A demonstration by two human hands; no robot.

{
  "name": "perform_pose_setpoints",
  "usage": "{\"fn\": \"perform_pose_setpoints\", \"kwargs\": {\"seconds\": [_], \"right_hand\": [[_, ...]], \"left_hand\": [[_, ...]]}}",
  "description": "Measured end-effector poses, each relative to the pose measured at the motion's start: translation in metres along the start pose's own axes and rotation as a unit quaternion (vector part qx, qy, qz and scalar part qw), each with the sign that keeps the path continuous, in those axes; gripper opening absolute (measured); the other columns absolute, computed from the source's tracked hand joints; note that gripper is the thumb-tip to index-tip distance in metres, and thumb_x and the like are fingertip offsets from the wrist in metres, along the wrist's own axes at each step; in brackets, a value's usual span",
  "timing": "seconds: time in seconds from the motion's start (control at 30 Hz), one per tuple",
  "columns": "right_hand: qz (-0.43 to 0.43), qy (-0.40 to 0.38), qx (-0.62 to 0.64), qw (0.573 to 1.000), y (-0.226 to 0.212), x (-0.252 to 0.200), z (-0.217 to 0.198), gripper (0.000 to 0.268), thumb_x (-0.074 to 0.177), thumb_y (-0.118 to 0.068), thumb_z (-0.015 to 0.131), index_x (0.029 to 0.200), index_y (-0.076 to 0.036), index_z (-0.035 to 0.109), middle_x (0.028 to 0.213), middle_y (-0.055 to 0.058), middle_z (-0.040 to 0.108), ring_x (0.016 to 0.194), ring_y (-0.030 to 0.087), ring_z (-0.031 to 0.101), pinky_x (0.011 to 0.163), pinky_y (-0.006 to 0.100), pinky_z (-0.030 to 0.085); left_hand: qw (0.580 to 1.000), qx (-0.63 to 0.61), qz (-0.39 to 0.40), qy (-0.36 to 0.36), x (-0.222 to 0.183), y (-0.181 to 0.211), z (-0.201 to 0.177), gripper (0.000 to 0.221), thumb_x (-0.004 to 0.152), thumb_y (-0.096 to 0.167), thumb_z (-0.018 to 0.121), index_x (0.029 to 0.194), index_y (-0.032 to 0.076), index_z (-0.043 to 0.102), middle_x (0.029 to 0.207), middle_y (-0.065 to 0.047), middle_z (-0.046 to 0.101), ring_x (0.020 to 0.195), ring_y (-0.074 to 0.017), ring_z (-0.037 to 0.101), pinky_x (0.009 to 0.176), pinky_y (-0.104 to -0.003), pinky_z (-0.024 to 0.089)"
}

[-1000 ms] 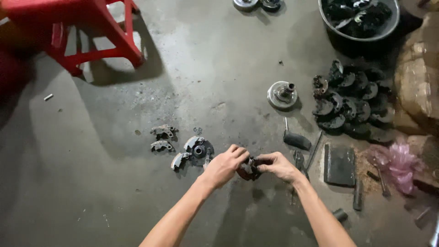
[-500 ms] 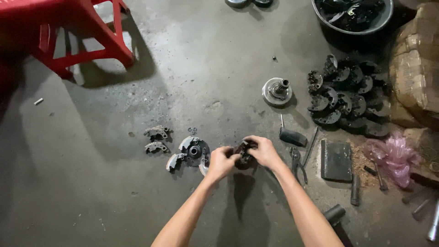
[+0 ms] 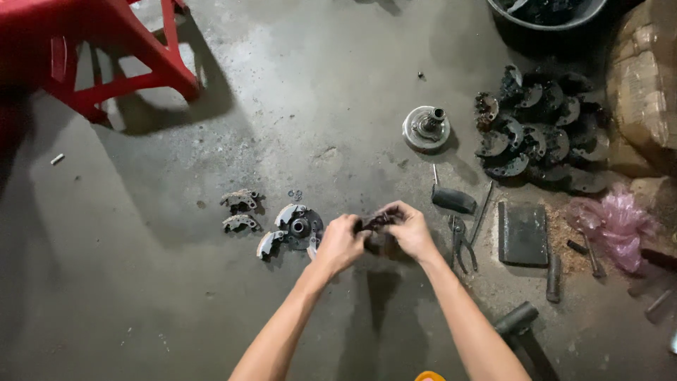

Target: Assemble motorcycle brake shoes and springs into the brake hub assembly.

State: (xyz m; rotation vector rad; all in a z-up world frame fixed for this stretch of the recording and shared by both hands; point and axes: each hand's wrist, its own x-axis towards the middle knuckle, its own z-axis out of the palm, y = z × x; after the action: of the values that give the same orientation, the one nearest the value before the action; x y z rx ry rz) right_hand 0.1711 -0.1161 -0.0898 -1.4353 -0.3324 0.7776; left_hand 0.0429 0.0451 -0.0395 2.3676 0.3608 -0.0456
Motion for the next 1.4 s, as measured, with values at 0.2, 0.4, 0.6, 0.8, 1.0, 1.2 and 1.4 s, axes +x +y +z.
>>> {"fn": "perform_pose_setpoints", "kwargs": {"seconds": [0.2,0.4,0.6,0.8,1.0,1.2,1.4], "right_hand": [[0.03,0.056,-0.06,0.996,-0.02,0.003,0.017,0.046,0.061,0.014,0.086,0.1,-0.007,0.075,0.09,0.004,0.075,0.087,0.011,0.069,0.083,0.03,0.06],[0.032,0.05,-0.205,0.977,-0.03,-0.004,0.02,0.037,0.064,0.002,0.087,0.097,-0.011,0.075,0.098,0.005,0.08,0.097,0.018,0.077,0.086,0.033,0.06],[-0.009,0.041,-0.164,0.986,-0.022,-0.011,0.029,0.038,0.065,0.01,0.079,0.097,-0.011,0.081,0.089,0.007,0.08,0.087,0.014,0.069,0.086,0.036,0.058],[-0.162,0.07,-0.311,0.934,-0.04,-0.027,0.037,0.026,0.07,-0.006,0.086,0.092,-0.019,0.081,0.082,0.001,0.076,0.081,0.018,0.076,0.077,0.03,0.059],[0.001,0.112,-0.358,0.927,-0.031,0.009,0.014,0.041,0.071,-0.022,0.09,0.109,-0.015,0.08,0.091,0.014,0.079,0.091,0.034,0.075,0.078,0.045,0.061],[0.104,0.169,-0.211,0.957,-0.03,0.002,0.012,0.069,0.085,-0.028,0.081,0.146,-0.009,0.056,0.113,0.024,0.074,0.105,0.033,0.073,0.088,0.044,0.061],[0.227,0.13,0.107,0.959,-0.032,-0.053,0.031,0.047,0.1,-0.042,0.065,0.109,0.003,0.076,0.096,0.024,0.077,0.09,0.032,0.076,0.078,0.047,0.061]], "left_hand": [[0.924,-0.29,-0.248,0.04,0.005,-0.021,0.018,0.03,0.081,0.035,0.078,0.1,0.012,0.08,0.089,-0.011,0.079,0.089,-0.0262,0.076,0.072,-0.037,0.058],[0.967,-0.154,-0.168,0.114,-0.01,0.039,-0.017,0.023,0.085,0.022,0.077,0.099,0.003,0.078,0.087,-0.017,0.072,0.09,-0.0375,0.073,0.077,-0.042,0.058],[0.928,-0.276,-0.246,0.044,-0.016,0.031,-0.018,0.035,0.085,0.037,0.078,0.099,0.005,0.08,0.09,-0.015,0.078,0.094,-0.0362,0.075,0.078,-0.045,0.059],[0.968,-0.051,-0.247,0.013,-0.002,0.02,-0.015,0.036,0.089,0.033,0.069,0.096,-0.002,0.076,0.092,-0.024,0.074,0.093,-0.0472,0.072,0.083,-0.055,0.059],[0.947,-0.16,-0.277,0.02,-0.015,0.008,-0.009,0.035,0.086,0.035,0.075,0.092,0.001,0.078,0.089,-0.024,0.076,0.098,-0.0474,0.072,0.08,-0.055,0.055],[0.839,-0.431,-0.33,0.049,-0.018,-0.025,0.029,0.038,0.085,0.025,0.081,0.107,-0.006,0.076,0.079,-0.022,0.073,0.057,-0.0238,0.063,0.045,-0.033,0.048],[0.791,-0.544,-0.261,0.101,-0.008,0.006,0.011,0.025,0.091,0.015,0.076,0.104,-0.006,0.076,0.066,-0.013,0.061,0.05,-0.0161,0.055,0.039,-0.026,0.045]]}}
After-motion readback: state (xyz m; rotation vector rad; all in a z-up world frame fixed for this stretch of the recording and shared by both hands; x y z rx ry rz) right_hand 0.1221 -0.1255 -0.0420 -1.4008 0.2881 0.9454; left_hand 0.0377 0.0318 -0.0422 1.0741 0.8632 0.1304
